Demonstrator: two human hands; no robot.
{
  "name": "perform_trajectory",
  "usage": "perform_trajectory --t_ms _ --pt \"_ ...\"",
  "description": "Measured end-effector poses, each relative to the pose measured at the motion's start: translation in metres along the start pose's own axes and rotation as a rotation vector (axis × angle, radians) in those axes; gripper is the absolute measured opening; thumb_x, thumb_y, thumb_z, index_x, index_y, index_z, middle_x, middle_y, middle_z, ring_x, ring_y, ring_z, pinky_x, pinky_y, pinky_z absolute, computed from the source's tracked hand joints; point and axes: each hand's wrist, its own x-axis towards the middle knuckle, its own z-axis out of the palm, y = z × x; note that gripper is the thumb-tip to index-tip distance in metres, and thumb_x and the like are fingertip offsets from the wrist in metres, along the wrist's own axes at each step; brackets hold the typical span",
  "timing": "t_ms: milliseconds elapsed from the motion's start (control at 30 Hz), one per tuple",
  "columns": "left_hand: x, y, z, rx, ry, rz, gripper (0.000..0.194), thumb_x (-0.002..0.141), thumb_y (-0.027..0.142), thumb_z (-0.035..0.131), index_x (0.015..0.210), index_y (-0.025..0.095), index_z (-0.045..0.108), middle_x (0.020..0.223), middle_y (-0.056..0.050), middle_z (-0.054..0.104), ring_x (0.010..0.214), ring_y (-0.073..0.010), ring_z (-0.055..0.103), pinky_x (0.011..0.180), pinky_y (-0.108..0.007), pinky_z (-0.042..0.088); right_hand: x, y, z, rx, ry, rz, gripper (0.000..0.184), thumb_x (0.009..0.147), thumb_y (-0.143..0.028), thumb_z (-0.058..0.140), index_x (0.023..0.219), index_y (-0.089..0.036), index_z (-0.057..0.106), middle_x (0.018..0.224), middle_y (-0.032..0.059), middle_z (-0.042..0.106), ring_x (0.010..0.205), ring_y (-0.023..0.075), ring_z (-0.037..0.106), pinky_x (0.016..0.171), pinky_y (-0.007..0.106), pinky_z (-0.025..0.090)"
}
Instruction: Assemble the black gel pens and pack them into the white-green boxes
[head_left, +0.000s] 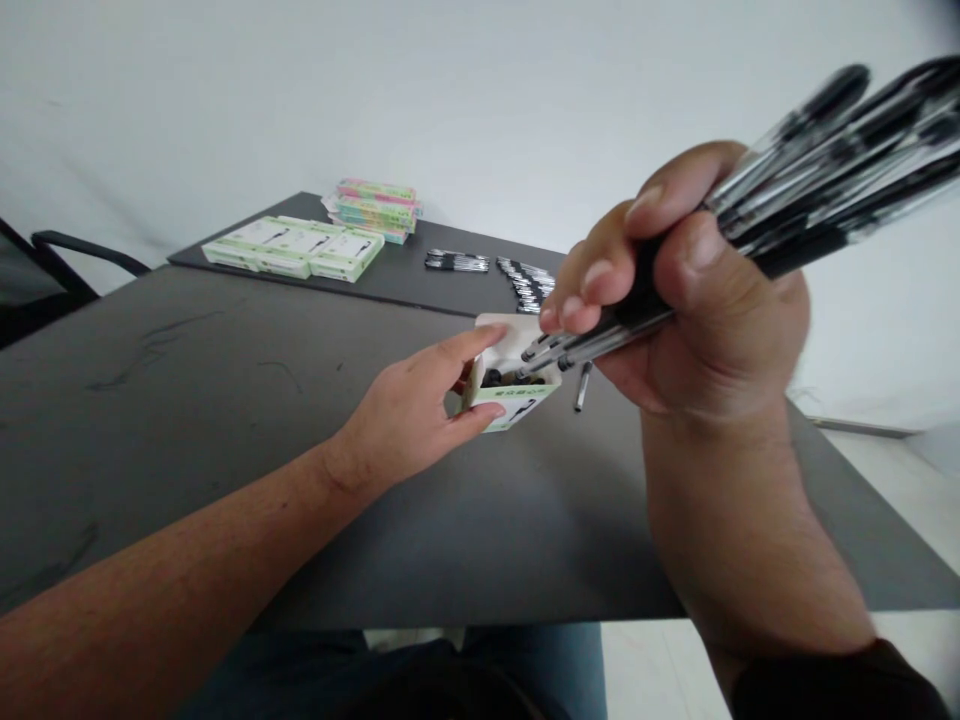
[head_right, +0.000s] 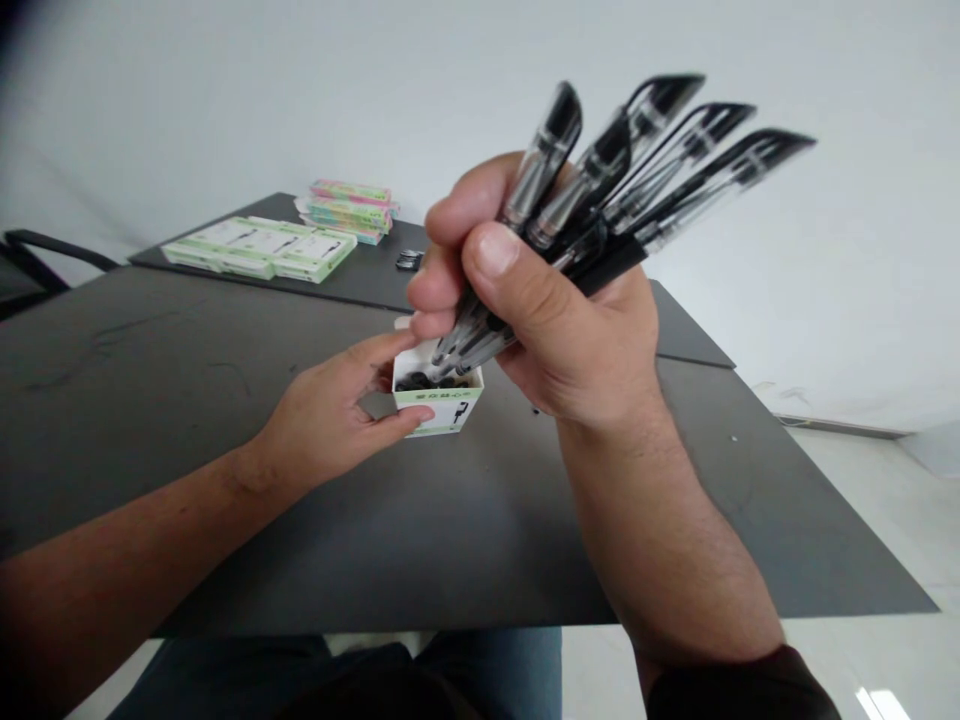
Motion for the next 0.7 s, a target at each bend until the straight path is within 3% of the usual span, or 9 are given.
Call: perform_trajectory --t_ms 200,367,600,700 --pt "0.001 -0.001 -0.002 0.033 -0.014 0.028 0.073 0.097 0.041 0.084 0.165 0.031 0.059 0.154 -0.008 0.076 0.121 -0.0309 0.082 0.120 -0.049 0.063 -0.001 0.001 0.003 0.099 -0.148 -0.071 0.010 0.103 -0.037 0.086 0.103 -0.028 0.080 0.086 -0.0026 0.080 0.074 0.0181 0.080 0.074 0.034 0.070" --pt "0.002 0.000 -0.003 0.054 -0.048 0.004 0.068 0.098 0.041 0.083 0.161 0.030 0.062 0.145 -0.008 0.080 0.116 -0.0306 0.082 0.113 -0.048 0.065 0.002 0.009 0.002 0.052 -0.153 0.013 0.026 0.095 -0.047 0.094 0.100 -0.027 0.079 0.081 -0.0026 0.077 0.073 0.0186 0.080 0.073 0.033 0.070" --pt "0.003 0.001 -0.004 0.111 -0.022 0.054 0.050 0.098 0.038 0.082 0.145 0.027 0.073 0.136 -0.008 0.082 0.124 -0.0329 0.080 0.112 -0.046 0.065 0.004 0.020 -0.002 -0.006 -0.359 0.181 0.039 0.091 -0.056 0.096 0.103 -0.023 0.079 0.087 0.0006 0.078 0.084 0.0201 0.082 0.078 0.033 0.070" --pt "0.005 0.001 -0.003 0.054 -0.026 0.030 0.053 0.097 0.036 0.082 0.147 0.026 0.072 0.135 -0.007 0.083 0.116 -0.0302 0.082 0.109 -0.043 0.066 0.004 0.022 -0.006 -0.071 -0.356 0.208 0.039 0.089 -0.054 0.097 0.102 -0.021 0.080 0.090 0.0013 0.079 0.089 0.0211 0.083 0.083 0.034 0.070"
